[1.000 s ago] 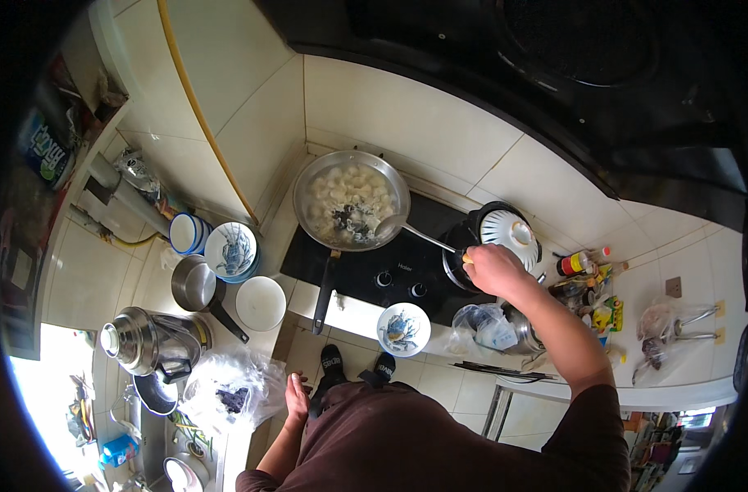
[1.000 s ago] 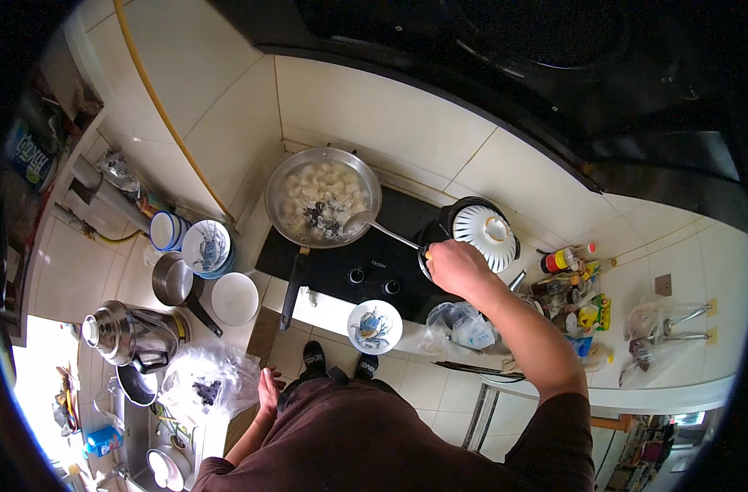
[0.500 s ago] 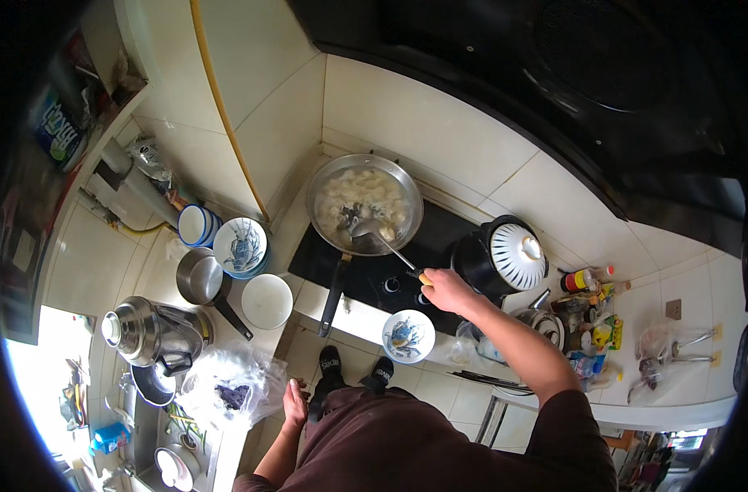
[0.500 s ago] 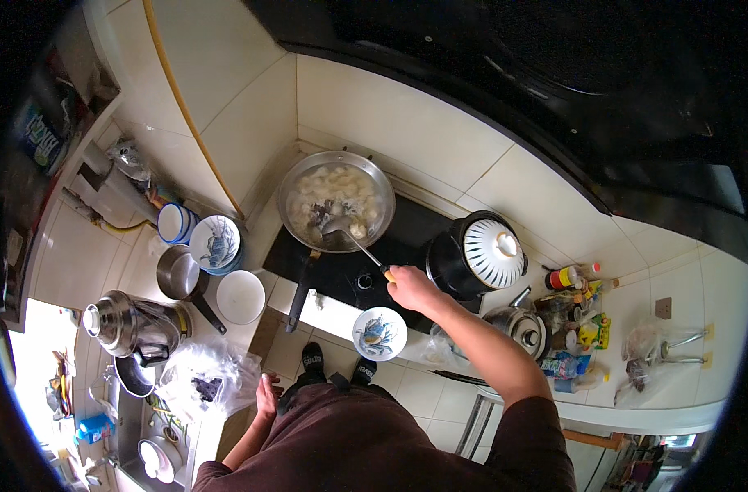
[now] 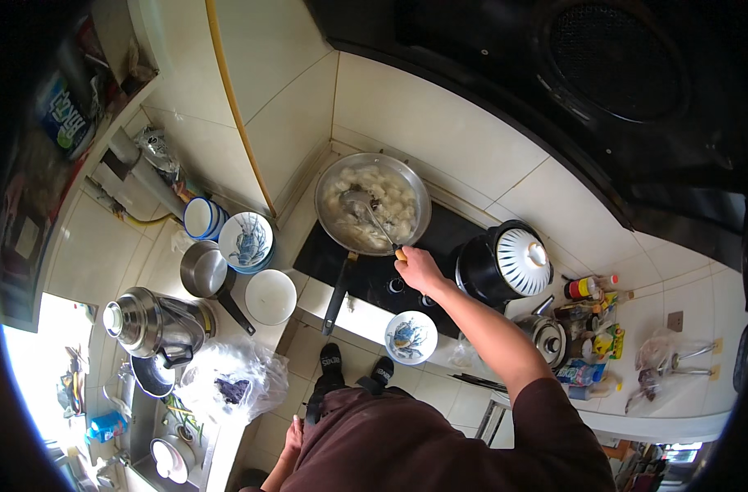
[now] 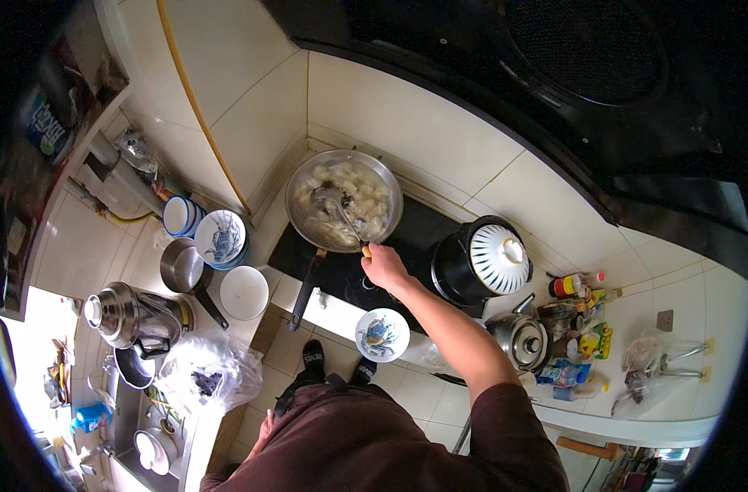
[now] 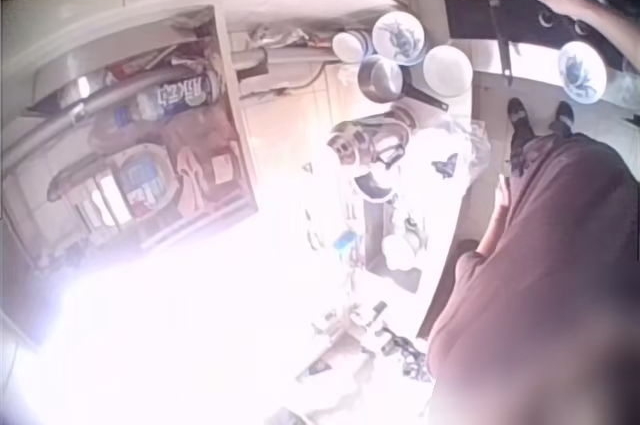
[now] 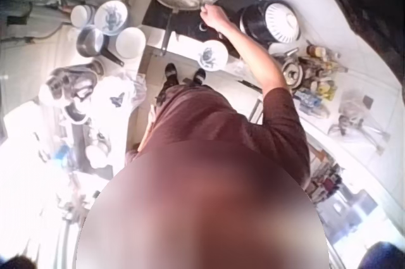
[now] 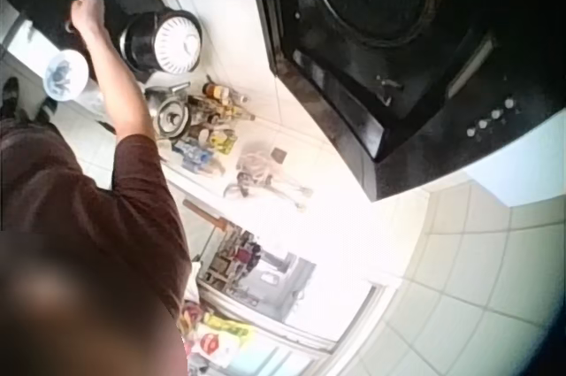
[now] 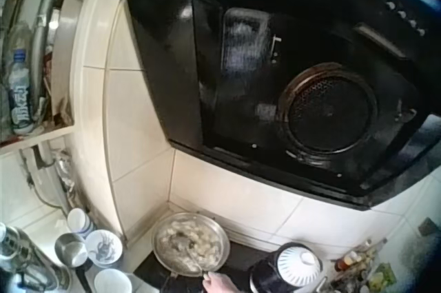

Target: The person retrieves a plastic bag from the refrigerator, walks to the kitchen, and adds dried seaweed to a pot of boiling dumplings. They stir the contents with a ladle and continue cooking.

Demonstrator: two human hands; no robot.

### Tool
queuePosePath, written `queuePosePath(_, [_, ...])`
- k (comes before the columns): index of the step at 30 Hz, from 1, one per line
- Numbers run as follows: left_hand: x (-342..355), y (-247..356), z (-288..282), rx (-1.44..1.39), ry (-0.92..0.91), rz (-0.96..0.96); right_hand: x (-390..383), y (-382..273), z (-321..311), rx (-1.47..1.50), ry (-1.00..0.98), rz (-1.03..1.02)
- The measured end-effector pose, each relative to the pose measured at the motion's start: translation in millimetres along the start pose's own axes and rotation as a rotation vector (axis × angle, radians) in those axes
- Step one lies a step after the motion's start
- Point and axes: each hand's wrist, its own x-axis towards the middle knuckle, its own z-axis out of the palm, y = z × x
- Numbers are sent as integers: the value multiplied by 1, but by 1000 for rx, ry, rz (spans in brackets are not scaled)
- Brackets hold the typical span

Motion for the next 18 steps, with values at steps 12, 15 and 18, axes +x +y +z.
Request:
queuePosePath(12, [4, -18, -5, -226, -32, -124, -17, 65, -133, -325, 165, -206])
queuePosePath(15, [14, -13, -1, -296, -23, -129, -36, 66, -201, -561, 15, -211])
queuePosePath(18, [20, -13, 2, -289, -50, -133, -48, 58, -219, -686, -66, -131])
